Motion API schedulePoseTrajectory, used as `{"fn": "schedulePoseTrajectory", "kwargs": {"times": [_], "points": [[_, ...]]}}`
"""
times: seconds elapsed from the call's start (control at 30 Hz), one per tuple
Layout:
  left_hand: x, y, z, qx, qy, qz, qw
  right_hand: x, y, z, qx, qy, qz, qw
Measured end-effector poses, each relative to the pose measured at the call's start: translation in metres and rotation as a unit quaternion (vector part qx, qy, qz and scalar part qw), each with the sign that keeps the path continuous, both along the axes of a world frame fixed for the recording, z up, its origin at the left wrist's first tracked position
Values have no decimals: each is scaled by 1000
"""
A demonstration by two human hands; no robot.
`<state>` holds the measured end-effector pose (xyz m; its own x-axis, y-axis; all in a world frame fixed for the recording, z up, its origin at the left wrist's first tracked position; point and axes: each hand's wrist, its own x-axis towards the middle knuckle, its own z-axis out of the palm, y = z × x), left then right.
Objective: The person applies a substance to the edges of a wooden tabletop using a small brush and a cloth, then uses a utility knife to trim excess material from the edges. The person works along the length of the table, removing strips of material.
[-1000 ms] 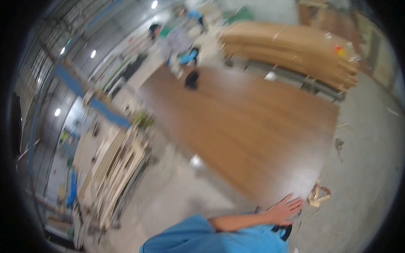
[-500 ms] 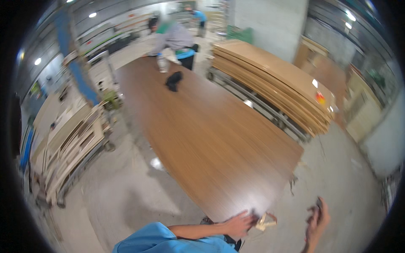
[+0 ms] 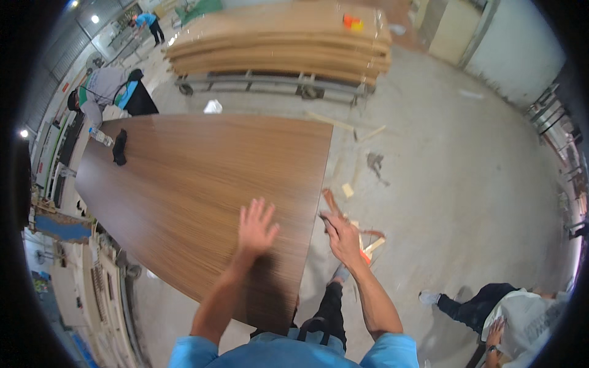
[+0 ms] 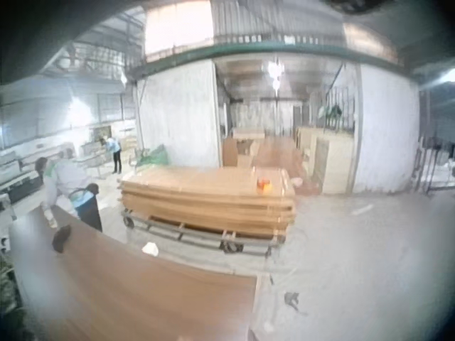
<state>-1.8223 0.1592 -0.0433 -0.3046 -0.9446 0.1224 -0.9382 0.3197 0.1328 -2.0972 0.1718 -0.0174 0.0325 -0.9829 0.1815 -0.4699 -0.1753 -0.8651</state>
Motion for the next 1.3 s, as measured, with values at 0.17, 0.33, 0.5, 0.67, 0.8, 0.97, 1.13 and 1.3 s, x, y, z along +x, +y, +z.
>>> {"fn": "schedulePoseTrajectory", "kwargs": {"times": [0.17, 0.33, 0.5, 0.67, 0.8, 0.97, 1.13, 1.3], "points": [[-3, -39, 5, 23, -2, 99, 995, -4, -63, -51, -108, -15, 41, 993], [-7, -39, 10, 46, 9, 103, 994, -11, -108, -72, -148, -36, 121, 981], [-8, -40, 12, 52, 11, 103, 993, -18, -145, -93, -155, -39, 119, 980], [-9, -40, 15, 61, -5, 91, 994, -23, -220, -101, -201, -89, 32, 975], [-6, -41, 14, 65, 2, 92, 994, -36, -309, -97, -266, -106, -35, 957], [-5, -42, 13, 60, 2, 88, 994, -49, -326, -86, -110, -140, -39, 983], [-4, -38, 13, 74, 4, 98, 992, -43, -311, -93, -235, -87, 17, 968], [-4, -39, 13, 78, -7, 100, 992, -44, -293, -109, -235, 17, 23, 972]]}}
